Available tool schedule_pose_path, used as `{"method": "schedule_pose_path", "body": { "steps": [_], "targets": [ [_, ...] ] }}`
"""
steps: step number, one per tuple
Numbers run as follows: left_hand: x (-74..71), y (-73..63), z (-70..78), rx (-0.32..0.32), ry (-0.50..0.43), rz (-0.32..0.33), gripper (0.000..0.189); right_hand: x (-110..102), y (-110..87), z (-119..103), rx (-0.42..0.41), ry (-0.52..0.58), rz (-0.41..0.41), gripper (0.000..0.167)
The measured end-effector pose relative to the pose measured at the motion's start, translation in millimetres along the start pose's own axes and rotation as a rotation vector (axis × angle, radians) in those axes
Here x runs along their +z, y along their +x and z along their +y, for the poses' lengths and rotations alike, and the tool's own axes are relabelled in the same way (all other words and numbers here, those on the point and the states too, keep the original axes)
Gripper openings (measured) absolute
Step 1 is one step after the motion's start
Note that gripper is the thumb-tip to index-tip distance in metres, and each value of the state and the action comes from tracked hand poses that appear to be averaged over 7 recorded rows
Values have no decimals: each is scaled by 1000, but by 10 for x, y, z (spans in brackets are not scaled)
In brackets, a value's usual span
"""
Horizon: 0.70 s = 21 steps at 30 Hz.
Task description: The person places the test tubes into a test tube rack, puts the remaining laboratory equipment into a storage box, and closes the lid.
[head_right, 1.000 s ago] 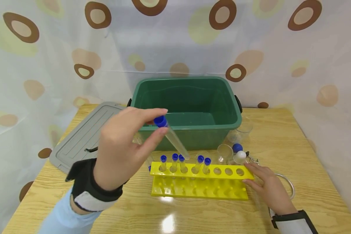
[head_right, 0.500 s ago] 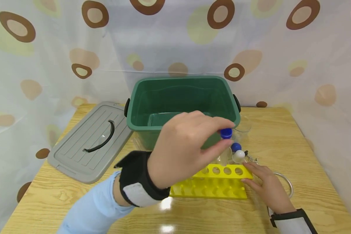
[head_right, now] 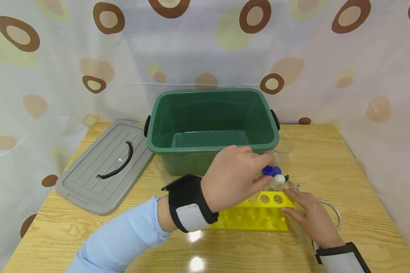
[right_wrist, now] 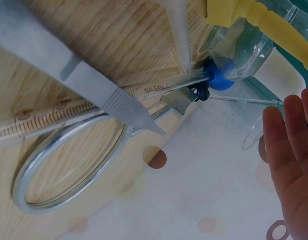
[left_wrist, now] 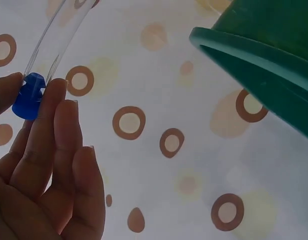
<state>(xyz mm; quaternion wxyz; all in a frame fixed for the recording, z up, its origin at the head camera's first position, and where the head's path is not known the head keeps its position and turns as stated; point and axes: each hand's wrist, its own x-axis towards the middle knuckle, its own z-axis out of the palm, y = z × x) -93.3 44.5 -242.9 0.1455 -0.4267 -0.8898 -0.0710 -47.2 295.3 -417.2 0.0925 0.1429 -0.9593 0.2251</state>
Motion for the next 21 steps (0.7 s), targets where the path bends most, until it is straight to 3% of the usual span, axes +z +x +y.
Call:
{"method": "schedule_pose_path", "body": {
  "steps": [5, 21],
  "targets": [
    [122, 17, 16, -7, 5, -43, 19, -14, 4, -12, 14, 2, -11, 50],
    [387, 2, 71, -23, 183, -131, 36, -9, -11, 5, 17, 12, -12, 52]
  ]
}}
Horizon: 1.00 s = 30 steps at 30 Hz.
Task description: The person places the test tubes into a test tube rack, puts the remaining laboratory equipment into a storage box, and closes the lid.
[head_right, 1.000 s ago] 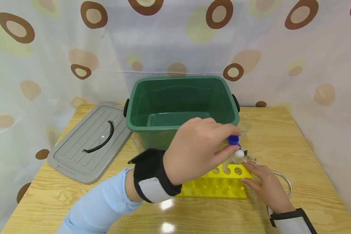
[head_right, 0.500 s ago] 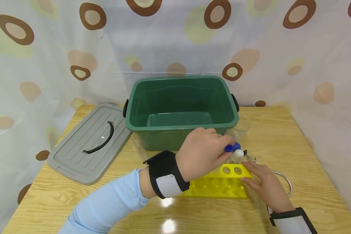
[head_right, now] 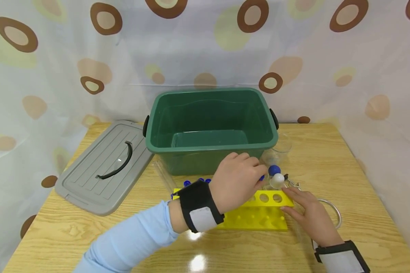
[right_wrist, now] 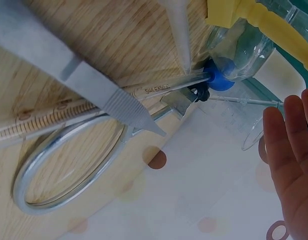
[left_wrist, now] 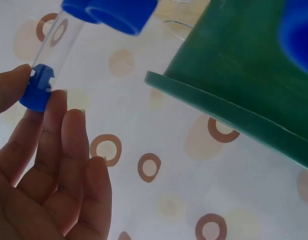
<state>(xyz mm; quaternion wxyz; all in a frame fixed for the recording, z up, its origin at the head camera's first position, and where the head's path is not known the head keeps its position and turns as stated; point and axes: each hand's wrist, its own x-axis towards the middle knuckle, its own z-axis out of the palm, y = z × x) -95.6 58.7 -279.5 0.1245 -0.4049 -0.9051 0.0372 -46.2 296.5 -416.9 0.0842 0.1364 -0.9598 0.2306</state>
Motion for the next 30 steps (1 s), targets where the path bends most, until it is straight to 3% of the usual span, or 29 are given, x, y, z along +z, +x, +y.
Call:
{"method": "schedule_pose_path", "body": {
  "steps": [12, 21, 30],
  "targets": [
    [151, -6, 69, -6, 42, 4, 17, 0, 3, -10, 3, 5, -10, 52],
    [197, 17, 122, -5, 57, -88, 19, 1, 10, -15, 39, 13, -27, 51],
    [248, 4, 162, -1, 78, -48, 12, 8, 10, -16, 31, 11, -19, 50]
  ]
}}
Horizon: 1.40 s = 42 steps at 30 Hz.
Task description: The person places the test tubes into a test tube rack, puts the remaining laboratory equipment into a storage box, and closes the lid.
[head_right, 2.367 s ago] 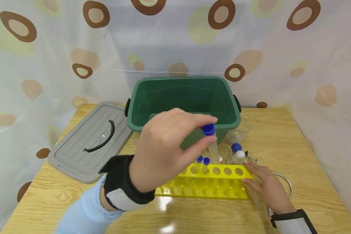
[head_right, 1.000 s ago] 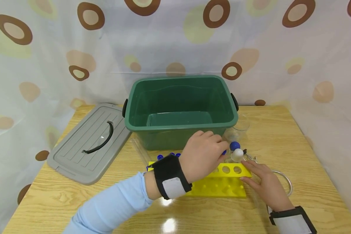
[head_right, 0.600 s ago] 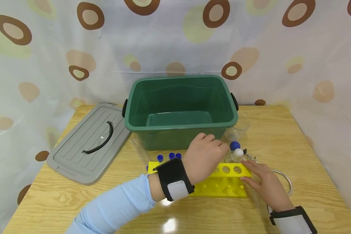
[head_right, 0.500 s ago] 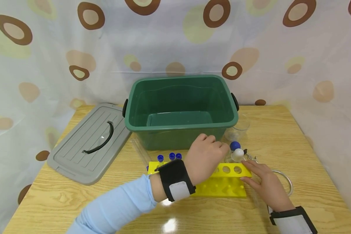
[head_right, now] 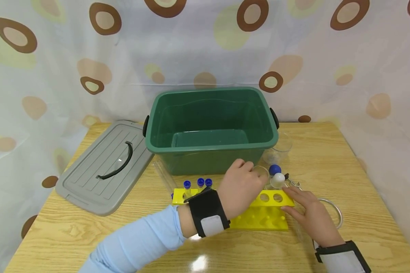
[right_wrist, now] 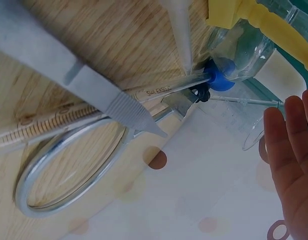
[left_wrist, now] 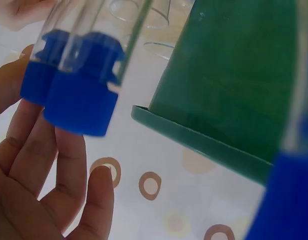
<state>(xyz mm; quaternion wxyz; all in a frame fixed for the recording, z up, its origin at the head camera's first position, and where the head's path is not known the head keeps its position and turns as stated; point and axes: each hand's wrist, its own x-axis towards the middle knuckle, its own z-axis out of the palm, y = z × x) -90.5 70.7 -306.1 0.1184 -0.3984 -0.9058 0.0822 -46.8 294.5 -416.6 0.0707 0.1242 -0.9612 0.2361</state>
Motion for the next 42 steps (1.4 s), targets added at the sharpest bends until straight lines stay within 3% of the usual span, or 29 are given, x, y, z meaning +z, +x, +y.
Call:
{"method": "schedule_pose_path", "body": {
  "steps": [9, 11, 13, 18, 21, 23, 26, 29, 32, 36, 42],
  "targets": [
    [13, -63, 17, 0, -4, 44, 16, 13, -19, 12, -6, 4, 10, 49],
    [-19, -118, -29, -5, -14, 112, 18, 15, -26, 13, -4, 8, 8, 49],
    [-64, -200, -124, -24, -55, 224, 16, 15, -32, 12, -1, 6, 6, 49],
    [-131, -582, -563, -134, -289, 527, 7, 5, -35, 8, -1, -5, 2, 50],
    [-21, -891, -867, -236, -386, 580, 7, -12, -37, 17, 0, -7, 4, 51],
    [133, -1081, -1029, -303, -409, 532, 9, -25, -42, 29, 5, -6, 7, 51],
    [435, -1314, -1181, -362, -441, 365, 12, -41, -49, 48, 12, -10, 11, 51],
    [779, -1480, -1242, -379, -496, 156, 16, -42, -48, 61, 9, -7, 7, 52],
    [1090, -1572, -1245, -400, -536, 20, 21, -33, -40, 61, 4, -6, -2, 53],
    [1355, -1587, -1212, -359, -509, -45, 25, -18, -28, 44, 5, 1, -10, 53],
    [1500, -1574, -1153, -279, -377, -102, 22, -9, -6, 21, 27, 22, -34, 53]
  ]
}}
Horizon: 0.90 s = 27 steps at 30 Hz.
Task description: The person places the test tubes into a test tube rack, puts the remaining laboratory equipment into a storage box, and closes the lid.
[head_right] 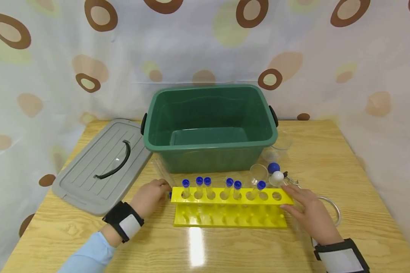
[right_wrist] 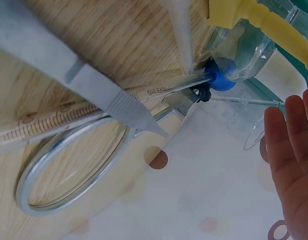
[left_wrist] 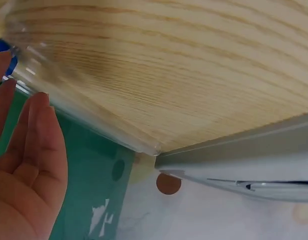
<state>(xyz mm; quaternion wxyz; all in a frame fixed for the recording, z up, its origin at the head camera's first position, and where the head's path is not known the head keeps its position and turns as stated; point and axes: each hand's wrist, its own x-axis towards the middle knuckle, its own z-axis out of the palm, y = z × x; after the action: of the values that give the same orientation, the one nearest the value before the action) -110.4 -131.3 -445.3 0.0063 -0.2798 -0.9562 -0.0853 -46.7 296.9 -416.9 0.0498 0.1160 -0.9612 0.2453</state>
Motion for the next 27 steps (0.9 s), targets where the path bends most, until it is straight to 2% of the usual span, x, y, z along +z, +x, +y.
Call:
{"method": "schedule_pose_path", "body": {
  "steps": [5, 8, 12, 16, 22, 25, 27],
  "targets": [
    [70, -21, 6, 33, 109, -30, 16, -2, 15, -12, -1, -10, -1, 53],
    [84, -27, -1, 47, 122, -34, 15, -3, 11, -13, -7, -17, 7, 53],
    [79, -50, -41, 67, 126, 4, 14, 1, 4, -8, -7, -10, 2, 52],
    [-20, -95, -85, 83, 107, 94, 18, 5, 3, -5, -3, -4, -9, 52],
    [-319, -128, -132, 99, 49, 330, 24, 3, 3, -4, -14, -17, 3, 51],
    [-468, -127, -149, 51, -14, 420, 24, 7, 3, 0, -29, -20, 14, 51],
    [-550, -139, -158, -6, -70, 451, 23, 11, 4, -1, -37, -23, 17, 51]
  ]
}}
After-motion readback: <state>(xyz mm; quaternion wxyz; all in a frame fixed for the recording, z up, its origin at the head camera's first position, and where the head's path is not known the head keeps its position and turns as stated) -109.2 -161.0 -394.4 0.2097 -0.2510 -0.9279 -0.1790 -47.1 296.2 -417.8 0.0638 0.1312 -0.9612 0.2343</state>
